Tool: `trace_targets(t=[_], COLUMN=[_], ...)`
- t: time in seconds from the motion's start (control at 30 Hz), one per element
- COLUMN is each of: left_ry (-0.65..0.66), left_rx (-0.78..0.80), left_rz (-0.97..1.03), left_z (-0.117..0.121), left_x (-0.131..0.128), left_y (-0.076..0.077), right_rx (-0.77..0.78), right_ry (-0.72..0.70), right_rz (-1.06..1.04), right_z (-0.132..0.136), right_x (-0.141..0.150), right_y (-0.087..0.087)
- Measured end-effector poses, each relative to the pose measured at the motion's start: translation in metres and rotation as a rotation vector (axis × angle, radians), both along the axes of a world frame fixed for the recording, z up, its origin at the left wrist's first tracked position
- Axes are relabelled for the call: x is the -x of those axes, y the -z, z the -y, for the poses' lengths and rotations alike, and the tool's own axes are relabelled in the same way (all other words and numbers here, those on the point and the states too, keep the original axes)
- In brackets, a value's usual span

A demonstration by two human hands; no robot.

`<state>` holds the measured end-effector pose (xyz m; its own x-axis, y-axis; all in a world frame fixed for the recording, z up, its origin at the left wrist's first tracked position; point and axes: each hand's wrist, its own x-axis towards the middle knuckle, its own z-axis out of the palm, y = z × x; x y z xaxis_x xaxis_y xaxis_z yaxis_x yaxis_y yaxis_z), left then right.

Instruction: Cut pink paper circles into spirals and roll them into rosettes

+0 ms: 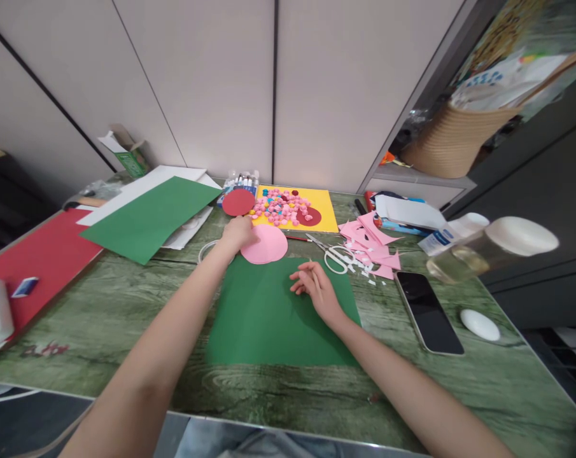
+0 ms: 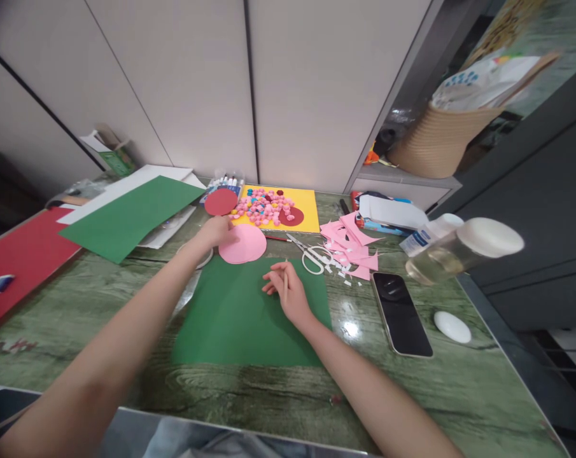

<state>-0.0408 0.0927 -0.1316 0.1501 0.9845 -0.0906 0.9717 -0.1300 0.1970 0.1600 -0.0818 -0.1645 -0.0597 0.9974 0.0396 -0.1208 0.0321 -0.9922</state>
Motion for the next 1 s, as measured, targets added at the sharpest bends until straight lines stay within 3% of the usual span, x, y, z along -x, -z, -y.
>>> trace_targets(t=[0.67,1.0], left_ry=[-0.065,-0.065], left_rx=[0.006,-0.143], left_rz=[0.09,0.263], left_z=[-0.006,-0.003], left_x=[0.001,0.001], left_y=[0.009,0.001], right_rx=[-0.004,0.007], right_ry=[0.0,-0.006], right_rz=[-0.002,-0.01], right_z=[-0.001,-0.001], right_x=[0.001,0.001], right_y=[0.0,-0.001])
